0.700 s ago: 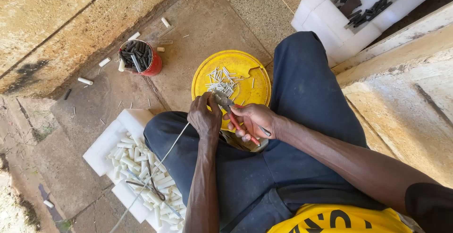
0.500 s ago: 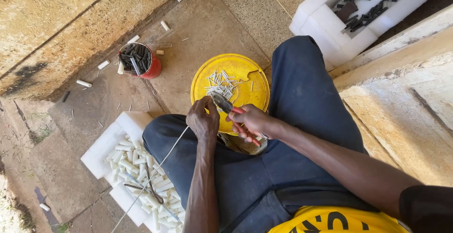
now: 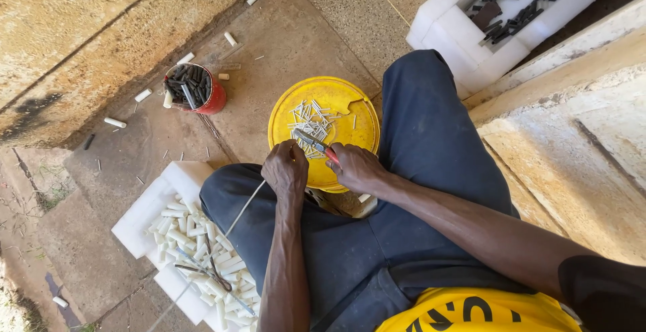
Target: Cutting long white plastic tubes into small segments using a pair of side cutters.
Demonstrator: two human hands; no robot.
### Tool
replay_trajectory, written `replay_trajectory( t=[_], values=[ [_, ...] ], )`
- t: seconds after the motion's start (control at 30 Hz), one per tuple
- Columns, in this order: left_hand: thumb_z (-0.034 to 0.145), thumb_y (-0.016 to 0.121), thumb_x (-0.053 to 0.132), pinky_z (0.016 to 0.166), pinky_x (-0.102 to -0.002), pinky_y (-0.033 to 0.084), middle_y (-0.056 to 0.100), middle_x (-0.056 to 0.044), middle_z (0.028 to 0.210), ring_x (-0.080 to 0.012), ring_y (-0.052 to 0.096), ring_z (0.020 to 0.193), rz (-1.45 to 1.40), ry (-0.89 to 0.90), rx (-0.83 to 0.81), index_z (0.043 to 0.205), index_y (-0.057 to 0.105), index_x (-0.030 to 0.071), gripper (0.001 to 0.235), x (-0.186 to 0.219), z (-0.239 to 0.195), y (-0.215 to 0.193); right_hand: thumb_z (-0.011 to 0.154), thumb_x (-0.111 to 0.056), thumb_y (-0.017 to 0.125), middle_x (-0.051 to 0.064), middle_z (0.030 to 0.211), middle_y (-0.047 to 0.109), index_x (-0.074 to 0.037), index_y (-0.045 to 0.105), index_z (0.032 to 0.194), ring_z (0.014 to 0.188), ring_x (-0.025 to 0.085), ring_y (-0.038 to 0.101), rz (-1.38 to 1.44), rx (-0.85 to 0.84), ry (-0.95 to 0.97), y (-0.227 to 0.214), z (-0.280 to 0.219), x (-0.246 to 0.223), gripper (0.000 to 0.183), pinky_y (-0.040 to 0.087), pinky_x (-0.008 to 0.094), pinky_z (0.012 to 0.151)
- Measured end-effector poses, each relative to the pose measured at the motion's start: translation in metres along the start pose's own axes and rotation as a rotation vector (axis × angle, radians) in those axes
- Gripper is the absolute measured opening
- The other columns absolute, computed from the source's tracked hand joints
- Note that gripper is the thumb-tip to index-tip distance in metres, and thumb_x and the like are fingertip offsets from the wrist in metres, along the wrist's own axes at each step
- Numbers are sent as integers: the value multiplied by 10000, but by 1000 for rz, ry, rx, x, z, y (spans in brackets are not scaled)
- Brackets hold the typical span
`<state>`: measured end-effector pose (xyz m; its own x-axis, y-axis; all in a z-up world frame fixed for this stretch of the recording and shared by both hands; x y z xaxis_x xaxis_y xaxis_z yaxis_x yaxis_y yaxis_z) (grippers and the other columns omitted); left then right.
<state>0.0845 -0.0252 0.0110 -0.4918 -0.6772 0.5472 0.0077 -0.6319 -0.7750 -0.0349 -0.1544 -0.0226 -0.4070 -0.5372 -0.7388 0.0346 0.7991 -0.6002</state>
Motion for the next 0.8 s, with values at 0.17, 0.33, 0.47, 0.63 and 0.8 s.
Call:
replay_trajectory(
  t=[0.17,0.33,0.47,0.63,0.8],
  values=[
    [887,665,214,664,-556,574,680,-88,687,-390,712,721,-105,-25,-44,919,779,178,124,12,6,-12,974,-203,578,141,743,666,-18,634,1014,502,194,622,570,-157,277,2,-8,6,197,505,280,370],
    [883,680,198,668,-515,575,687,-77,689,-354,717,704,-144,-53,-7,938,792,183,126,17,4,-20,1009,-174,540,71,704,545,8,567,1127,426,112,507,944,-225,412,-3,-26,-5,219,434,221,294],
    [879,688,208,663,-511,572,687,-79,690,-354,715,697,-152,-48,-11,930,800,194,124,16,5,-20,1006,-210,588,119,749,576,0,598,1137,561,209,579,705,-176,304,11,-8,13,248,451,299,463],
    [884,674,231,684,-574,574,708,-97,711,-412,713,714,-25,-81,-66,902,801,193,134,-7,-2,3,1027,-239,435,241,907,621,-53,511,1201,740,469,716,-199,-35,-42,-3,-4,-11,266,571,544,670],
    [876,650,278,715,-558,587,712,-43,696,-385,725,714,36,-147,-67,916,795,229,158,-24,0,13,976,-230,560,295,916,658,-33,555,1198,844,526,694,68,-51,58,7,4,5,296,535,551,736]
  ],
)
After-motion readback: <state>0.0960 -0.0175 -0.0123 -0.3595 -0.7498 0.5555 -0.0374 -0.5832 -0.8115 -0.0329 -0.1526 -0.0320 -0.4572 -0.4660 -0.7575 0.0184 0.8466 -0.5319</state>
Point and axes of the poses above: each hand's wrist, its own z-axis towards the middle knuckle, its own y-axis out of the palm, x = y × z, the point moved 9 cm from there along z, towards the middle knuckle
